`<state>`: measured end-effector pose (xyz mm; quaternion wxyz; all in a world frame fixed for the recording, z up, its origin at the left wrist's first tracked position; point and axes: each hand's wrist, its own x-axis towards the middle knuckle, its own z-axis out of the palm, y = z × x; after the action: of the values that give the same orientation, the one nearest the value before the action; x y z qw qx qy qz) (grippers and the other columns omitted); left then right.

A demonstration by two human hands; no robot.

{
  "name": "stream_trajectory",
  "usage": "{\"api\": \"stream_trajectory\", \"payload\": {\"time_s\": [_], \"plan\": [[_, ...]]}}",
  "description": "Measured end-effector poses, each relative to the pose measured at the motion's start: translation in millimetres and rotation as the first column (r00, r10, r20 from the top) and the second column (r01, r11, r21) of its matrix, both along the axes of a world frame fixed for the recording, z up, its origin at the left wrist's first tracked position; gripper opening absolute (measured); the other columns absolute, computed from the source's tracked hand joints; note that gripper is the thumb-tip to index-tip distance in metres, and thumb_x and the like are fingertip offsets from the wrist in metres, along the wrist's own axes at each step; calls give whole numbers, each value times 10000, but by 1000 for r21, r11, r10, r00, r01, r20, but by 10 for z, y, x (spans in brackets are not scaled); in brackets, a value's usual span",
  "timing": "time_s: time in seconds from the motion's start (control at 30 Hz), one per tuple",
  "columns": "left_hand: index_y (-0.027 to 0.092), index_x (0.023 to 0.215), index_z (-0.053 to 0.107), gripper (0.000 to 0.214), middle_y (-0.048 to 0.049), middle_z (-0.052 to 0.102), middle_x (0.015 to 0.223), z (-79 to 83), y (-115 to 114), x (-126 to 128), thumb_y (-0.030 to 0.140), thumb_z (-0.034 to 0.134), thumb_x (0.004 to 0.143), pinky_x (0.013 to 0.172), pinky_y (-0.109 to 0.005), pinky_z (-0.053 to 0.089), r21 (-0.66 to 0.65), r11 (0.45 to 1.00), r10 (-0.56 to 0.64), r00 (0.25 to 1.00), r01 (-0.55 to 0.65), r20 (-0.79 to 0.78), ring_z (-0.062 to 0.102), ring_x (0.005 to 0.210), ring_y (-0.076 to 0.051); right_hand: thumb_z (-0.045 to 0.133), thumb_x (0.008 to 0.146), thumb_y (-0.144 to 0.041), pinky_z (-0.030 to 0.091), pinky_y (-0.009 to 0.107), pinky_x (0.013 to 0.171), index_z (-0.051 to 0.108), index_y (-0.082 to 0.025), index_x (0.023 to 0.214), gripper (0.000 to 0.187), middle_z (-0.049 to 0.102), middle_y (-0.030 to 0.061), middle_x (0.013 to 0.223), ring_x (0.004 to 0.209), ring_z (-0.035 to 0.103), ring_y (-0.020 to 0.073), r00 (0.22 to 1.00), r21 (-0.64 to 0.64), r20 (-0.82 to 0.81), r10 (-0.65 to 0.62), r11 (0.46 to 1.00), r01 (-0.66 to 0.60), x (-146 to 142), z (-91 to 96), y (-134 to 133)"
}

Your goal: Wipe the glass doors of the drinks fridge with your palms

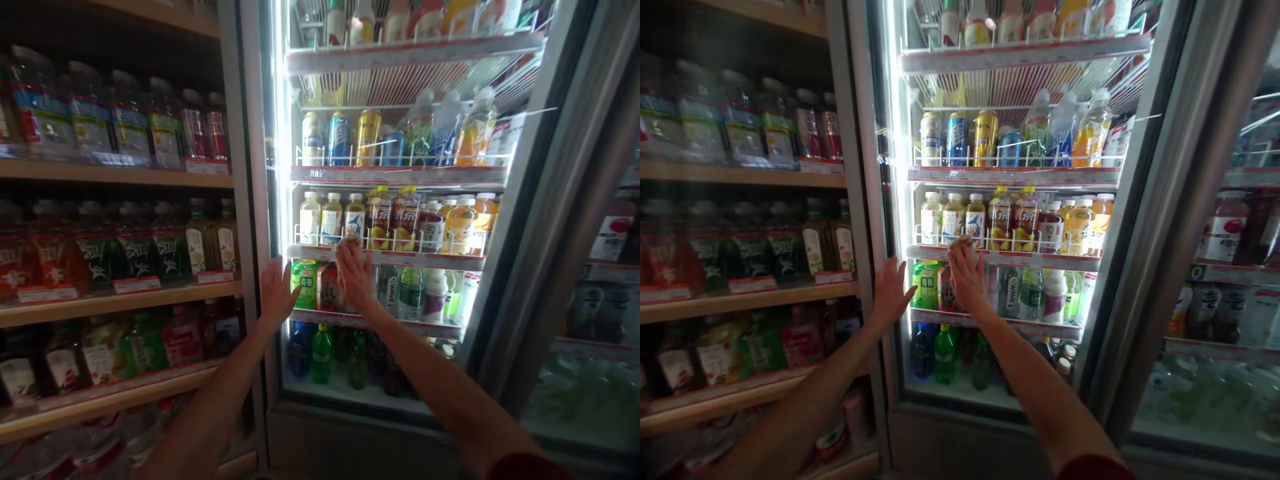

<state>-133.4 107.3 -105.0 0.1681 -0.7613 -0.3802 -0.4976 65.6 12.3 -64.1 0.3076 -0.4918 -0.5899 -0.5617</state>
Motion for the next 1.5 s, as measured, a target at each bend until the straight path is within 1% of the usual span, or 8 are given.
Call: {"api": "stream_trajectory", "payload": {"time_s": [0.13, 0.33, 0.5, 0.7, 0.9, 1.1, 1.3, 1.5], "plan": [[136, 1436, 346, 639, -171, 217, 1544, 2, -4, -71, 357, 540, 868, 1138, -550, 199, -8, 1000, 20, 1000, -20, -12, 177, 1437, -318, 423, 876, -134, 22, 510, 1173, 465, -201, 1370, 500, 452, 60, 1443, 1420, 251, 225, 986, -73, 165, 21, 997, -9, -178, -156, 116], [154, 1427, 364, 639, -163, 218, 1546, 84, -85, 13, 363, 566, 858, 1138, -551, 203, 53, 999, -6, 999, 8, -37, 174, 1438, -316, 426, 887, -176, 43, 535, 1169, 425, -194, 1409, 523, 395, 96, 1477, 1427, 223, 269, 995, 89, -75, -63, 994, 70, 112, 94, -97], [190, 1423, 377, 615, -151, 218, 1548, 141, -173, 296, 401, 548, 871, 1127, -565, 215, 178, 983, -26, 998, 37, -62, 168, 1439, -314, 442, 880, -170, 46, 500, 1175, 430, -204, 1399, 520, 469, 71, 1428, 1411, 268, 230, 990, 64, 127, -64, 996, 57, 300, 60, -229], [199, 1397, 421, 601, -147, 267, 1532, 165, -286, 610, 407, 570, 853, 1135, -540, 209, 315, 945, -74, 995, 90, -61, 213, 1428, -316, 402, 912, -212, 160, 544, 1128, 350, -179, 1449, 541, 420, 133, 1453, 1400, 291, 276, 983, 283, -142, -115, 947, 152, 732, 172, -594], [199, 1393, 426, 594, -139, 294, 1523, 186, -347, 859, 402, 565, 853, 1146, -534, 177, 344, 928, -145, 989, 141, -13, 234, 1423, -310, 376, 913, -185, 116, 470, 1158, 397, -212, 1423, 512, 469, 92, 1425, 1394, 308, 223, 986, 133, 24, -165, 978, 160, 898, 33, -743], [189, 1394, 429, 577, -148, 286, 1524, 209, -457, 968, 382, 547, 864, 1151, -543, 137, 366, 914, -180, 983, 175, -20, 205, 1431, -314, 339, 936, -246, 204, 512, 1106, 274, -180, 1483, 555, 379, 155, 1474, 1404, 284, 274, 940, 351, -293, -172, 895, 273, 1347, 82, -1006], [201, 1396, 429, 618, -139, 297, 1520, 302, -635, 1230, 385, 597, 830, 1148, -522, 160, 356, 911, -194, 978, 207, -71, 220, 1426, -312, 349, 919, -204, 167, 486, 1136, 344, -228, 1455, 536, 441, 106, 1441, 1402, 288, 238, 976, 189, -112, -185, 961, 204, 1335, 0, -1008], [193, 1386, 446, 591, -142, 310, 1513, 303, -618, 1257, 361, 590, 838, 1151, -507, 166, 372, 903, -206, 977, 213, -60, 219, 1428, -303, 329, 893, -242, 305, 566, 1037, 336, -119, 1448, 568, 344, 205, 1474, 1377, 293, 331, 860, 385, -501, -98, 865, 323, 1740, 199, -1326]]}}
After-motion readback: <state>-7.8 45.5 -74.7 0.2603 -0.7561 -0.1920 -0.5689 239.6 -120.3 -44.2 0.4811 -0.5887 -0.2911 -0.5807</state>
